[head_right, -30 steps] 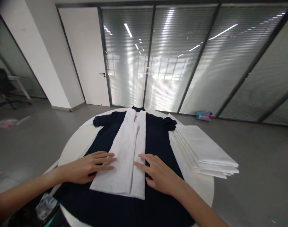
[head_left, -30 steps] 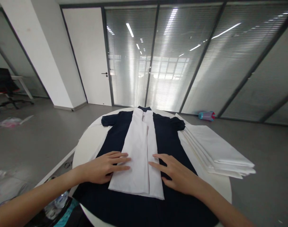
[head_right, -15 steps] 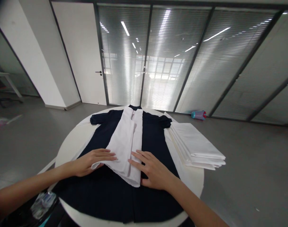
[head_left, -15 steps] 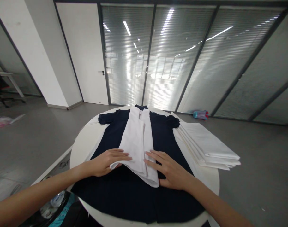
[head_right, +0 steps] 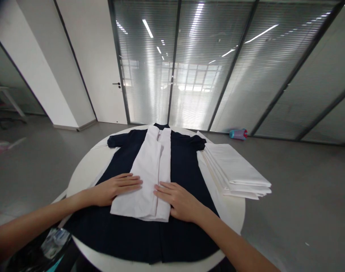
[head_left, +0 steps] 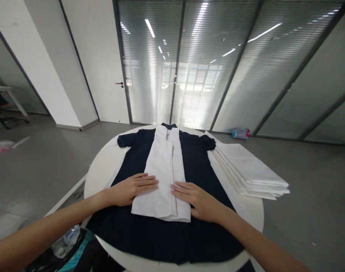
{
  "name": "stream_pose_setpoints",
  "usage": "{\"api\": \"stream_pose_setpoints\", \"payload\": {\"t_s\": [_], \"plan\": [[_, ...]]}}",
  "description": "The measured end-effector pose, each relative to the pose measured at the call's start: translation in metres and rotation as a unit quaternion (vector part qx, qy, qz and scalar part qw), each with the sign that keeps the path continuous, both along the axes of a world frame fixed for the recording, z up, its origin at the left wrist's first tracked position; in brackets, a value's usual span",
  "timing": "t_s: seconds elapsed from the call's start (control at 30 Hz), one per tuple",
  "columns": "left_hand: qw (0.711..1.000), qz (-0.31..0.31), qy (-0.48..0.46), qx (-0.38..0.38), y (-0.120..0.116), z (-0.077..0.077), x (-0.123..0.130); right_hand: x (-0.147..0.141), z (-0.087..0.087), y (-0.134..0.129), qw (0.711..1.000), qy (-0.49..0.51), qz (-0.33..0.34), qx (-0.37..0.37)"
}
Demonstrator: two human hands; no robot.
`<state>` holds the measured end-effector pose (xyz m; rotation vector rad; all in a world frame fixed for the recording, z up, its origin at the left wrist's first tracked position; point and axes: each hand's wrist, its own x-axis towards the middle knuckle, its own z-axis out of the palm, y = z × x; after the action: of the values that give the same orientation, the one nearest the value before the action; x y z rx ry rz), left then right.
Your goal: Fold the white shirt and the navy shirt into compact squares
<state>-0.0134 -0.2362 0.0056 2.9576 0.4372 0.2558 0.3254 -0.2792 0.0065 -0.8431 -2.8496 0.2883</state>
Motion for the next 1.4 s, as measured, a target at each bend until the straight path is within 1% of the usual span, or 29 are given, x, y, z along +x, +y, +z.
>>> {"api": "stream_pose_setpoints", "payload": {"t_s": [0.07, 0.17, 0.27, 0.33, 0.4, 0.43, 0.47, 0.5, 0.57, 0.6, 0.63, 0.67, 0.7, 0.73, 0.77, 0.83, 0.87, 0.93, 1.03, 1.1, 1.2, 1.3, 1.4], "plan": [[1.000, -0.002, 0.004, -0.010, 0.002, 0.003, 0.001, 0.002, 0.001, 0.002, 1.000, 0.001, -0.002, 0.007], [1.000, -0.021, 0.006, -0.019, 0.002, 0.007, 0.000, 0.004, 0.001, 0.005, 1.000, 0.005, -0.011, 0.026], [0.999, -0.028, -0.005, -0.032, -0.002, 0.008, -0.001, 0.004, 0.001, 0.007, 1.000, 0.017, -0.013, 0.017], [0.998, -0.005, -0.023, -0.065, -0.005, 0.008, 0.002, 0.004, 0.001, 0.009, 0.999, 0.045, -0.019, -0.012], [0.989, 0.055, -0.060, -0.122, -0.004, 0.009, 0.008, 0.001, 0.002, 0.014, 0.993, 0.091, -0.047, -0.059], [0.978, 0.102, -0.088, -0.158, -0.002, 0.010, 0.012, 0.000, 0.002, 0.018, 0.986, 0.115, -0.081, -0.086], [0.960, 0.158, -0.121, -0.198, 0.003, 0.011, 0.016, -0.002, 0.001, 0.024, 0.976, 0.138, -0.128, -0.113], [0.934, 0.217, -0.155, -0.238, 0.009, 0.013, 0.020, -0.004, 0.001, 0.031, 0.960, 0.161, -0.183, -0.136], [0.869, 0.322, -0.224, -0.301, 0.027, 0.017, 0.027, -0.009, -0.001, 0.046, 0.916, 0.209, -0.291, -0.179], [0.840, 0.356, -0.254, -0.321, 0.036, 0.019, 0.030, -0.011, -0.002, 0.053, 0.891, 0.235, -0.331, -0.203], [0.819, 0.373, -0.278, -0.337, 0.045, 0.021, 0.031, -0.013, -0.003, 0.060, 0.866, 0.260, -0.361, -0.228], [0.806, 0.372, -0.297, -0.351, 0.053, 0.022, 0.031, -0.015, -0.003, 0.066, 0.842, 0.283, -0.383, -0.254], [0.803, 0.358, -0.307, -0.365, 0.059, 0.022, 0.031, -0.017, -0.004, 0.071, 0.818, 0.302, -0.401, -0.279], [0.806, 0.335, -0.308, -0.377, 0.064, 0.022, 0.028, -0.019, -0.004, 0.075, 0.797, 0.317, -0.416, -0.301], [0.817, 0.307, -0.298, -0.387, 0.066, 0.020, 0.026, -0.020, -0.004, 0.078, 0.779, 0.329, -0.428, -0.318], [0.846, 0.257, -0.256, -0.390, 0.066, 0.015, 0.019, -0.022, -0.003, 0.082, 0.758, 0.342, -0.437, -0.342], [0.860, 0.241, -0.231, -0.386, 0.064, 0.011, 0.015, -0.023, -0.003, 0.083, 0.755, 0.341, -0.439, -0.348], [0.877, 0.226, -0.194, -0.378, 0.059, 0.002, 0.010, -0.024, -0.002, 0.085, 0.767, 0.324, -0.438, -0.339], [0.874, 0.230, -0.190, -0.383, 0.054, -0.007, 0.006, -0.027, -0.001, 0.089, 0.795, 0.286, -0.439, -0.306], [0.867, 0.234, -0.207, -0.388, 0.054, -0.007, 0.007, -0.028, -0.002, 0.091, 0.799, 0.273, -0.445, -0.297], [0.849, 0.234, -0.262, -0.396, 0.061, -0.002, 0.013, -0.029, -0.002, 0.093, 0.792, 0.270, -0.455, -0.304], [0.825, 0.244, -0.301, -0.411, 0.069, 0.000, 0.021, -0.028, -0.001, 0.095, 0.777, 0.278, -0.458, -0.331], [0.793, 0.274, -0.322, -0.438, 0.073, -0.004, 0.027, -0.027, 0.001, 0.096, 0.758, 0.287, -0.452, -0.372]]}}
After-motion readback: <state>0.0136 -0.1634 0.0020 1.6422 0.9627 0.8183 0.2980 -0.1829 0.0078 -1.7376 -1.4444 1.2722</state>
